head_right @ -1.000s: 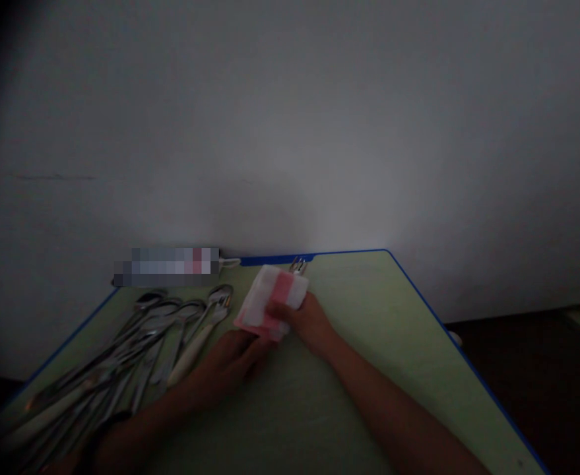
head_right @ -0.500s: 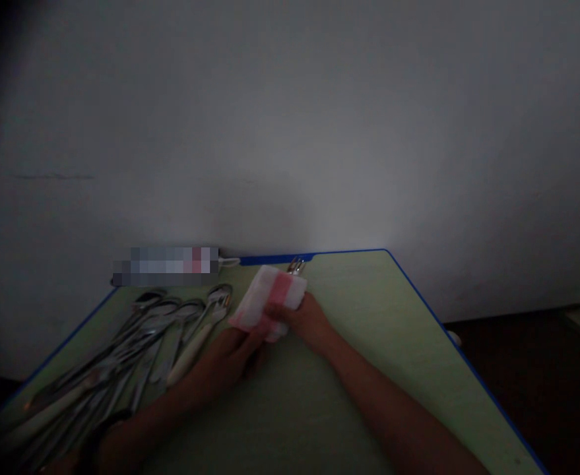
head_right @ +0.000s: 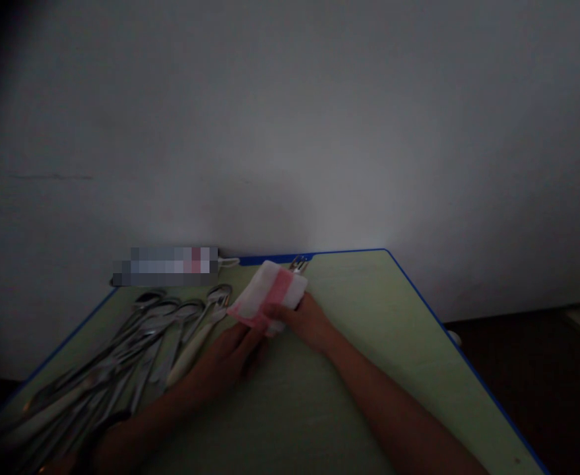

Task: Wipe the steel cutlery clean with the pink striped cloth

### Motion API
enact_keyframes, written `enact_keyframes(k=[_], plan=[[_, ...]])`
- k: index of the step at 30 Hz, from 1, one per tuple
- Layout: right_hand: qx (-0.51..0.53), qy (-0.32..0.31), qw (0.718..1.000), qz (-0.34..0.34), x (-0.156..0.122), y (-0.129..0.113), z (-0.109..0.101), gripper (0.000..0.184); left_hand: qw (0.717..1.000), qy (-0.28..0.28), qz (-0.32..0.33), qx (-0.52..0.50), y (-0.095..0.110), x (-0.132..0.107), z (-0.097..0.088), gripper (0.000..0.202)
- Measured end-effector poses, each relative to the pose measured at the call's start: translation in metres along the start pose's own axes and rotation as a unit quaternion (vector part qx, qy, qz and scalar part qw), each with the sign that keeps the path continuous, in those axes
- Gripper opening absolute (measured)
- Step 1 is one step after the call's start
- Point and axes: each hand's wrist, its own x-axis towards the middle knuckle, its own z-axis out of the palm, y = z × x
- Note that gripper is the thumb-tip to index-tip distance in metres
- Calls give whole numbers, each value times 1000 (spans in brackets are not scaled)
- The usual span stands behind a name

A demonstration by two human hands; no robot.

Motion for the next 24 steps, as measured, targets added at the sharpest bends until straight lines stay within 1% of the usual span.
enact_keyframes(k=[2,7,12,17,20,24], plan=[[4,-1,1000,6,0,0,0,34,1000,-5,0,-2,-1,0,0,48],[-22,-15,1000,17,-1,-3,-1,31,1000,-19,4,4,-2,-1,0,49],[-49,-10,999,10,0,-5,-2,37,999,-27,3,21,-1,0,-1,53],[-36,-29,999,14,-1,-4,-3,34,998,-31,-4,51,0,0,-2,54],[-33,-30,999,18,-2,-3,-3,30,999,-25,0,46,2,0,-3,51],[-7,-37,999,16,-3,-2,-1,30,999,-22,-5,28,6,0,-5,42]])
